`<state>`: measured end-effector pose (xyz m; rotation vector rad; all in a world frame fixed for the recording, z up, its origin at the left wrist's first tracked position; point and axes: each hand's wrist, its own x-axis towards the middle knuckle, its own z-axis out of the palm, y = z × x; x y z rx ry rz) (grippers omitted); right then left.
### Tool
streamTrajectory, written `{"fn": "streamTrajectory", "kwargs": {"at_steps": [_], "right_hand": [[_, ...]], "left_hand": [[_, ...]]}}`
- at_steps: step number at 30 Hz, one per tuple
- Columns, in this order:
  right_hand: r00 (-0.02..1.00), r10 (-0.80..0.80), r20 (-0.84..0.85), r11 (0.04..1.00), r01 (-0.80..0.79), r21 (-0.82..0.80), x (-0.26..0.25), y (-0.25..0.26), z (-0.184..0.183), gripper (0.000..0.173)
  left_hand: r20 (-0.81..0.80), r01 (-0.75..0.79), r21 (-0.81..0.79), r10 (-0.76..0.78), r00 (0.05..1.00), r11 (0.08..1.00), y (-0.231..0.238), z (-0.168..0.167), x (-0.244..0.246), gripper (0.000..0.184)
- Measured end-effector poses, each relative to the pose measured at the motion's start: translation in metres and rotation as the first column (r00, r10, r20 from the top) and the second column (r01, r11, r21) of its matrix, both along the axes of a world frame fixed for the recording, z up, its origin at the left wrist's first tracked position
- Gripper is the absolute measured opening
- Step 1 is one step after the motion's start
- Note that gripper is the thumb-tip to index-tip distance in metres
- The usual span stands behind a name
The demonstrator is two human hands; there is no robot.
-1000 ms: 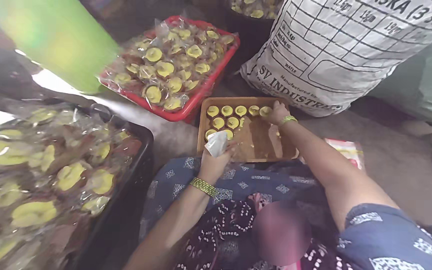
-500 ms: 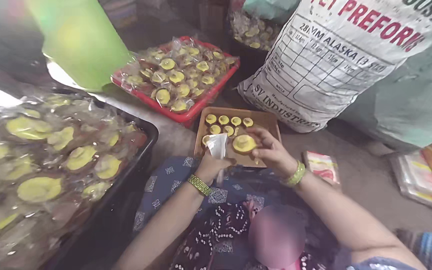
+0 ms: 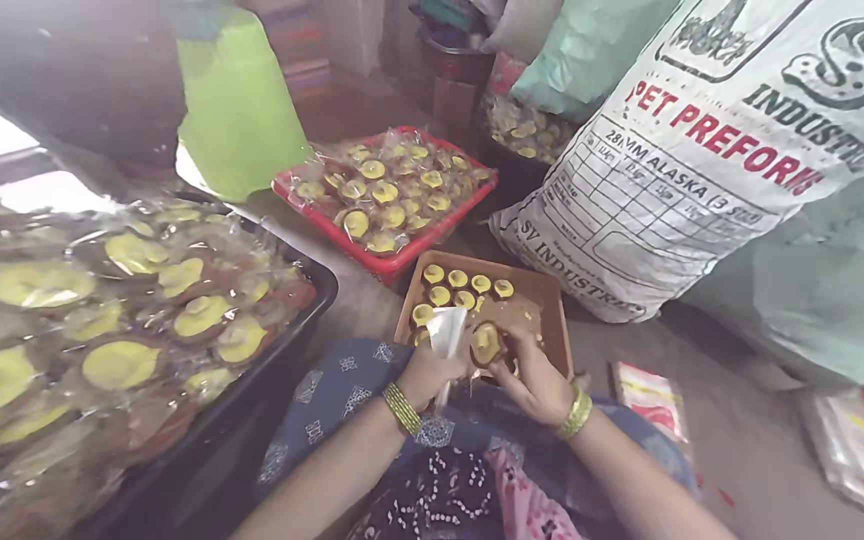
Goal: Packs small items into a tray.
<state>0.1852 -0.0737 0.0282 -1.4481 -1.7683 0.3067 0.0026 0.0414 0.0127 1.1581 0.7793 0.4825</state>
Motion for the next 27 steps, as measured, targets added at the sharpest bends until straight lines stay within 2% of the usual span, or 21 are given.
{"fn": "streamTrajectory", "kwargs": {"at_steps": [3, 5, 7, 9, 11, 12, 14, 15, 18, 21, 23, 27], "right_hand": [[0.967, 0.028, 0.253, 0.999, -0.017, -0.044, 0.002, 0.002, 0.003, 0.042], [0.955, 0.015, 0.295, 0.999, -0.002, -0.044, 0.001, 0.003, 0.001, 0.032], [0.959, -0.055, 0.278, 0.998, 0.056, 0.006, 0.0, 0.004, -0.005, 0.026], [0.964, -0.183, 0.195, 0.983, 0.177, 0.049, -0.004, 0.006, -0.01, 0.037], [0.945, -0.303, 0.127, 0.949, 0.311, -0.049, -0.007, 0.007, -0.005, 0.048], [0.937, -0.327, 0.124, 0.934, 0.34, -0.104, -0.006, 0.008, -0.001, 0.047], [0.941, -0.292, 0.169, 0.932, 0.319, -0.169, -0.005, 0.013, 0.013, 0.03], [0.944, -0.251, 0.215, 0.937, 0.293, -0.19, -0.005, 0.016, 0.021, 0.023], [0.932, -0.127, 0.338, 0.911, 0.245, -0.333, -0.004, 0.04, 0.046, 0.024], [0.908, -0.124, 0.401, 0.844, 0.308, -0.438, 0.003, 0.096, 0.078, 0.026], [0.887, -0.222, 0.405, 0.833, 0.388, -0.394, 0.013, 0.146, 0.099, 0.025], [0.824, -0.507, 0.253, 0.835, 0.542, -0.091, 0.032, 0.247, 0.145, 0.026]], "left_hand": [[0.008, -0.04, 0.312, 0.039, 0.999, 0.949, -0.007, -0.004, 0.003, 0.066], [0.036, -0.028, 0.465, 0.012, 0.999, 0.885, -0.007, -0.009, 0.004, 0.067], [0.033, 0.01, 0.546, -0.033, 0.999, 0.837, -0.009, -0.008, 0.003, 0.064], [0.068, 0.037, 0.635, -0.103, 0.992, 0.772, -0.011, -0.01, 0.002, 0.059], [0.151, 0.031, 0.727, -0.203, 0.967, 0.686, -0.011, -0.013, 0.003, 0.058], [0.179, 0.024, 0.749, -0.237, 0.955, 0.662, -0.011, -0.014, 0.003, 0.057], [0.232, -0.02, 0.717, -0.212, 0.949, 0.697, -0.01, -0.015, 0.002, 0.053], [0.266, -0.073, 0.66, -0.142, 0.954, 0.748, -0.01, -0.014, 0.002, 0.051], [0.301, -0.265, 0.309, 0.171, 0.938, 0.913, -0.001, -0.01, 0.002, 0.056], [0.177, -0.399, -0.015, 0.395, 0.901, 0.917, 0.017, -0.006, 0.004, 0.05], [0.135, -0.421, -0.106, 0.432, 0.891, 0.901, 0.023, -0.005, 0.003, 0.047], [0.056, -0.344, -0.068, 0.348, 0.936, 0.937, 0.026, -0.011, 0.006, 0.041]]}}
